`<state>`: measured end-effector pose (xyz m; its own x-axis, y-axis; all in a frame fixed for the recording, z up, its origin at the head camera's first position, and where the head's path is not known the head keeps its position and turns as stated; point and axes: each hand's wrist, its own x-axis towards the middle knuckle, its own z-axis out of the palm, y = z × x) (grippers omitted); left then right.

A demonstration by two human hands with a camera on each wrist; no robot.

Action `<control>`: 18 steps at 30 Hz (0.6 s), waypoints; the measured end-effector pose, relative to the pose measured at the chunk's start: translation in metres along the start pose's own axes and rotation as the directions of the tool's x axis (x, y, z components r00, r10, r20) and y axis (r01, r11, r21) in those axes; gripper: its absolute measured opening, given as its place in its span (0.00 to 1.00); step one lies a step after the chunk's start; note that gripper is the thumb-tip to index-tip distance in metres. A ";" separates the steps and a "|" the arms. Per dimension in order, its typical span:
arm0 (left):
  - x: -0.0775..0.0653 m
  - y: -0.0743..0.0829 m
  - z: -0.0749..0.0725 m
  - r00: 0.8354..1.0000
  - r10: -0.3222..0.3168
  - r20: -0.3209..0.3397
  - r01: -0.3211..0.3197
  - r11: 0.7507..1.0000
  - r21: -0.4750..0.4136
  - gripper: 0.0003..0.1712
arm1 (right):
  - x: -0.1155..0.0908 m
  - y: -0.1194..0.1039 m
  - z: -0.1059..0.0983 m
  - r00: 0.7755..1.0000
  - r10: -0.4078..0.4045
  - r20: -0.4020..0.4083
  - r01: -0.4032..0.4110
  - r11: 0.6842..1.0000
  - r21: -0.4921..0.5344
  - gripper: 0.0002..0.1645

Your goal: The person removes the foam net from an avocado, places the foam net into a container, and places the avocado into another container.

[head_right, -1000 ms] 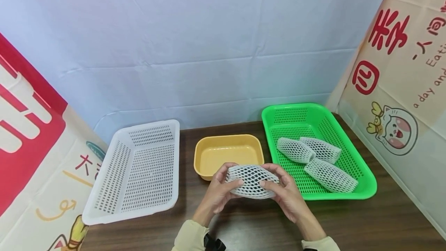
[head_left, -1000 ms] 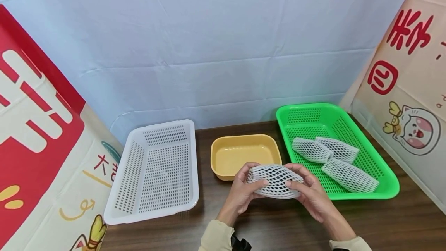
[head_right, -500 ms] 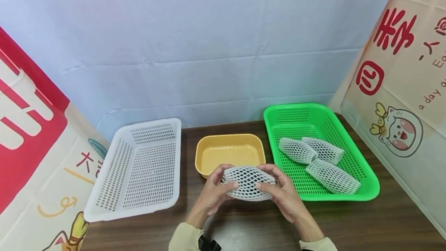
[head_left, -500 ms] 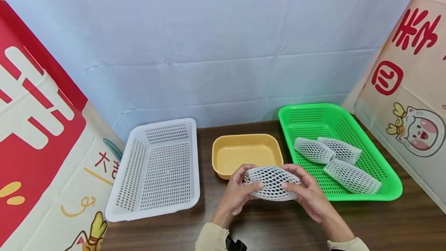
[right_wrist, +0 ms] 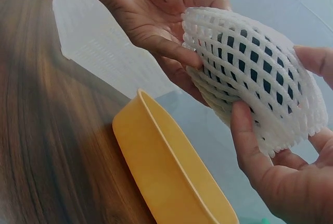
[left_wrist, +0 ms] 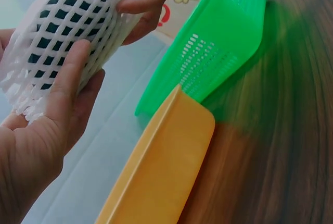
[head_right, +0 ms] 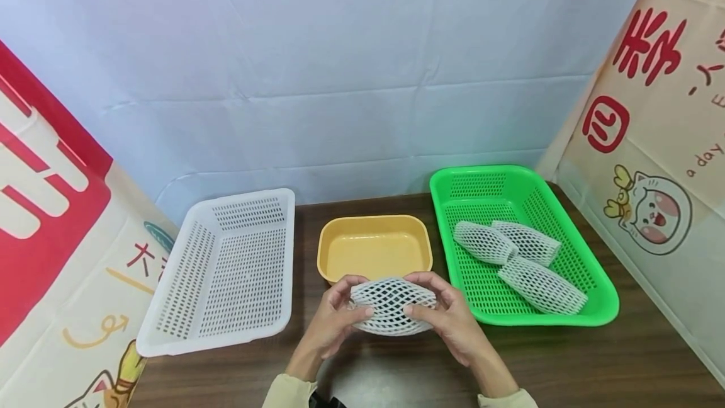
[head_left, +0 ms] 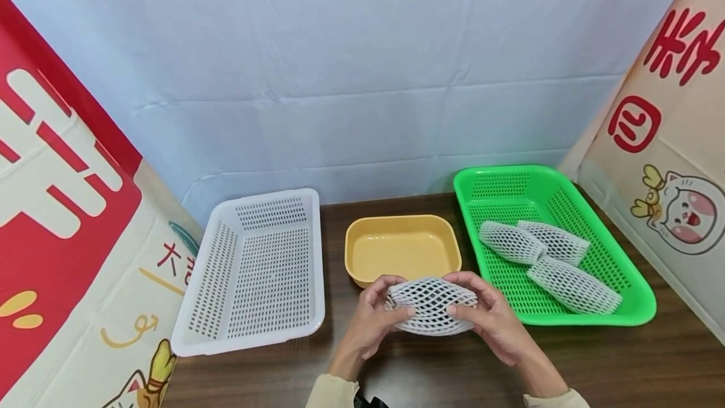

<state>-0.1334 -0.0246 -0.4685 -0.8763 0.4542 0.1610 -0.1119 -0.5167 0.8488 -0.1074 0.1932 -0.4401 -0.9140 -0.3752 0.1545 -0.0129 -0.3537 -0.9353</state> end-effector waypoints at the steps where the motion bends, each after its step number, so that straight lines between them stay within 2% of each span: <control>1: -0.002 0.000 -0.002 1.000 -0.004 0.001 0.004 1.000 0.004 0.23 | 0.000 0.001 0.001 1.000 0.000 0.008 0.000 1.000 -0.002 0.24; 6: -0.010 0.002 -0.006 1.000 -0.020 0.002 0.020 1.000 0.017 0.24 | 0.001 0.007 0.005 1.000 0.006 0.026 -0.006 1.000 0.001 0.24; 11: -0.018 0.004 -0.010 1.000 -0.008 -0.010 0.009 0.999 0.041 0.24 | 0.000 0.013 0.009 0.999 0.022 0.025 -0.022 1.000 0.016 0.24; 18: -0.031 0.003 -0.017 1.000 -0.015 -0.023 0.016 0.999 0.048 0.25 | -0.001 0.024 0.014 0.999 0.008 0.044 -0.008 1.000 0.017 0.24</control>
<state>-0.1147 -0.0522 -0.4796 -0.8852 0.4446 0.1369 -0.1028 -0.4739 0.8746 -0.1012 0.1724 -0.4584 -0.8951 -0.4155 0.1614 0.0018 -0.3654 -0.9308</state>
